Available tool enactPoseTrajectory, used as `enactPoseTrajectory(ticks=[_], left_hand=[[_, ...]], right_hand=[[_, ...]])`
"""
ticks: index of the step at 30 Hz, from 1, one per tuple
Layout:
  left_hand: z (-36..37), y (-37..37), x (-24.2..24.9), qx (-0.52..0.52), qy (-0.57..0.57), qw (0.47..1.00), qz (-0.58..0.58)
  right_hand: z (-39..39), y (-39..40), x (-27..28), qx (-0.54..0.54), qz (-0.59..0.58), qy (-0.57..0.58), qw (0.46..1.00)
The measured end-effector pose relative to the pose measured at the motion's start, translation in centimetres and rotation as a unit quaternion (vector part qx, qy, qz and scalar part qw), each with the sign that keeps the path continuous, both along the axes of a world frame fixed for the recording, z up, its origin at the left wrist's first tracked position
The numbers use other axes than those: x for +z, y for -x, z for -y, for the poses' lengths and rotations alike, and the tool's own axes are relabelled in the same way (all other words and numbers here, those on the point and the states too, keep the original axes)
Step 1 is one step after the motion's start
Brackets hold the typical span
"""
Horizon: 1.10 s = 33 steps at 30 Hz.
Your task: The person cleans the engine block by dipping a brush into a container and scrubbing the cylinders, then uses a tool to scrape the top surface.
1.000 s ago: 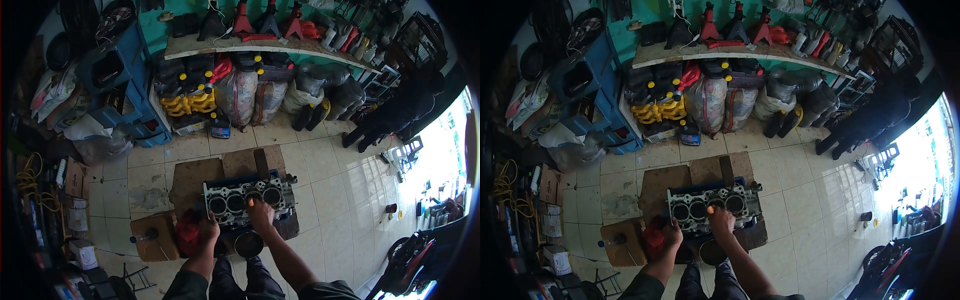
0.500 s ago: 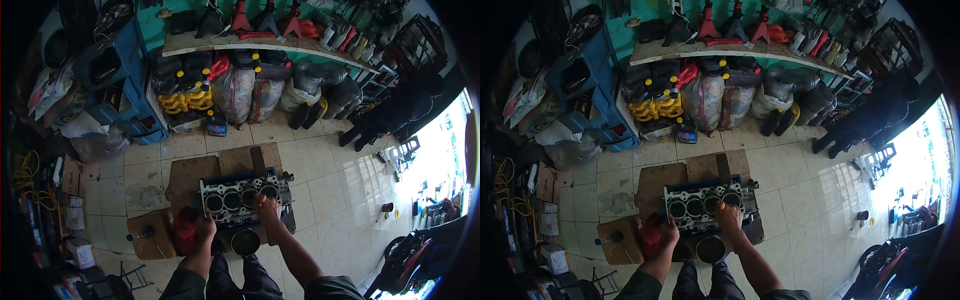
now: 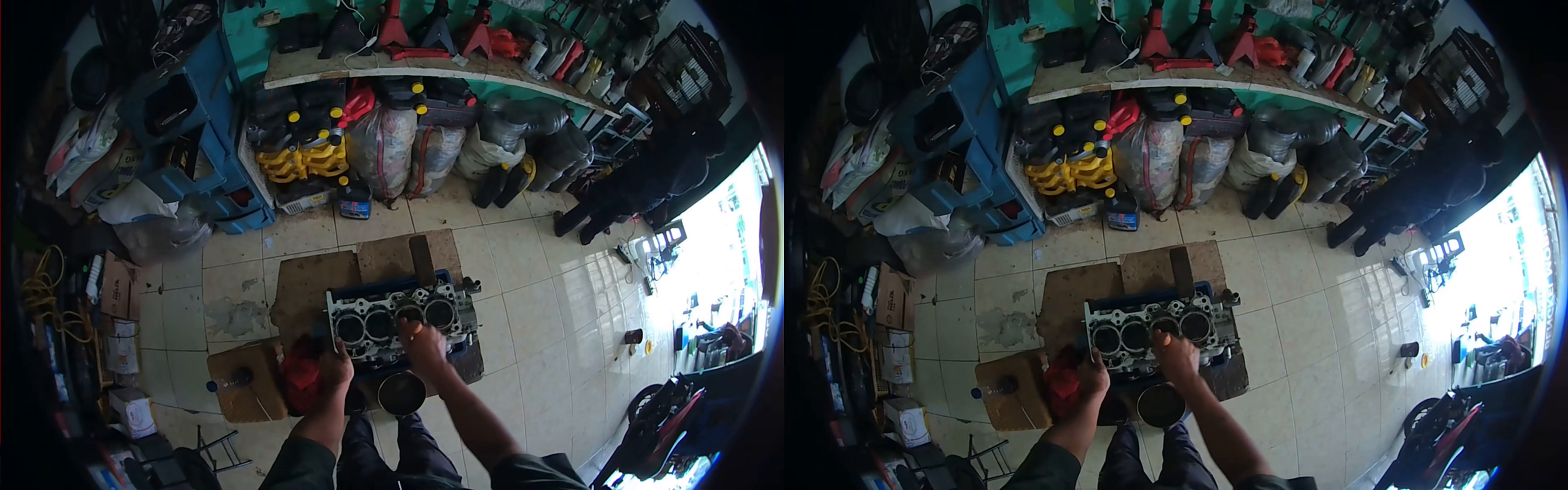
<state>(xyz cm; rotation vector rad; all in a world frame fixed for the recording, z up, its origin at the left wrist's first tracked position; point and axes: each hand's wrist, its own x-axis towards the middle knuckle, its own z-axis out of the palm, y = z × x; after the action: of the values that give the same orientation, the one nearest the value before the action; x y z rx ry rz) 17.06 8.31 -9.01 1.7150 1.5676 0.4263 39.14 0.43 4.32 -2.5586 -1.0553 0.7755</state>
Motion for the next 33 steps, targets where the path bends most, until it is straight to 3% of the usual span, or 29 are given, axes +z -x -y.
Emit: enactPoseTrajectory(ticks=[2, 5, 6, 8, 10, 12, 13, 14, 16, 17, 20, 21, 23, 26, 28, 30, 32, 33], left_hand=[[0.1, 0.1, -0.7, -0.004, -0.015, 1.000, 0.009], [0.3, 0.0, -1.0, 0.011, -0.013, 1.000, -0.016], [0.3, -0.3, -0.9, 0.014, -0.013, 1.000, -0.014], [0.1, 0.1, -0.7, 0.004, -0.004, 1.000, -0.010], [0.2, -0.1, -0.8, 0.007, -0.036, 0.999, 0.010], [0.5, -0.1, -0.9, 0.012, -0.066, 0.997, 0.026], [0.3, -0.1, -0.8, 0.012, -0.058, 0.998, 0.017], [0.3, 0.0, -0.6, 0.010, -0.050, 0.999, 0.007], [0.5, 0.1, -0.7, 0.012, -0.043, 0.999, 0.004], [0.3, 0.0, -0.7, 0.011, -0.040, 0.999, 0.001], [0.3, -0.3, 0.1, 0.012, -0.058, 0.998, 0.021], [0.3, -0.4, 0.2, 0.015, -0.060, 0.998, 0.022], [0.2, -0.3, 0.3, 0.012, -0.032, 0.999, -0.021], [0.3, -0.5, 0.3, 0.016, -0.061, 0.998, 0.017], [0.2, -0.6, 0.2, 0.016, -0.067, 0.997, 0.018], [0.5, -0.3, 0.1, 0.018, -0.071, 0.997, 0.012], [0.3, -0.2, 0.2, 0.008, -0.039, 0.999, -0.017], [0.2, -0.2, 0.2, 0.009, -0.014, 1.000, -0.025]], right_hand=[[0.0, -1.1, 1.1, -0.015, 0.022, -0.002, 1.000], [0.6, 0.0, -2.4, 0.003, 0.190, -0.169, 0.967], [0.3, 0.1, -2.5, 0.007, 0.192, -0.169, 0.967], [0.5, 0.8, -2.7, 0.021, 0.054, -0.138, 0.989], [1.0, -1.3, -0.7, 0.046, 0.061, -0.124, 0.989], [1.3, -2.6, -0.5, 0.056, 0.128, -0.092, 0.986], [0.8, -0.9, -1.8, 0.025, 0.223, -0.125, 0.966], [0.4, 0.1, -2.8, 0.024, 0.223, -0.125, 0.967], [-0.5, 1.3, -1.9, 0.019, 0.100, -0.181, 0.978], [0.3, 0.4, -0.9, 0.031, 0.045, -0.144, 0.988], [0.7, -2.4, 0.5, 0.018, 0.081, -0.060, 0.995], [0.7, -1.6, -1.0, 0.000, 0.132, -0.085, 0.988], [-0.3, 1.0, -2.2, -0.005, 0.119, -0.115, 0.986], [-0.2, 0.2, -2.0, 0.012, 0.098, -0.170, 0.980], [0.2, -2.1, 0.7, 0.068, 0.080, 0.025, 0.994], [0.6, -2.1, -0.8, 0.023, 0.085, -0.040, 0.995], [0.0, -0.2, -1.8, 0.021, 0.165, -0.083, 0.982], [-0.4, 1.1, -0.1, -0.023, 0.086, -0.108, 0.990]])
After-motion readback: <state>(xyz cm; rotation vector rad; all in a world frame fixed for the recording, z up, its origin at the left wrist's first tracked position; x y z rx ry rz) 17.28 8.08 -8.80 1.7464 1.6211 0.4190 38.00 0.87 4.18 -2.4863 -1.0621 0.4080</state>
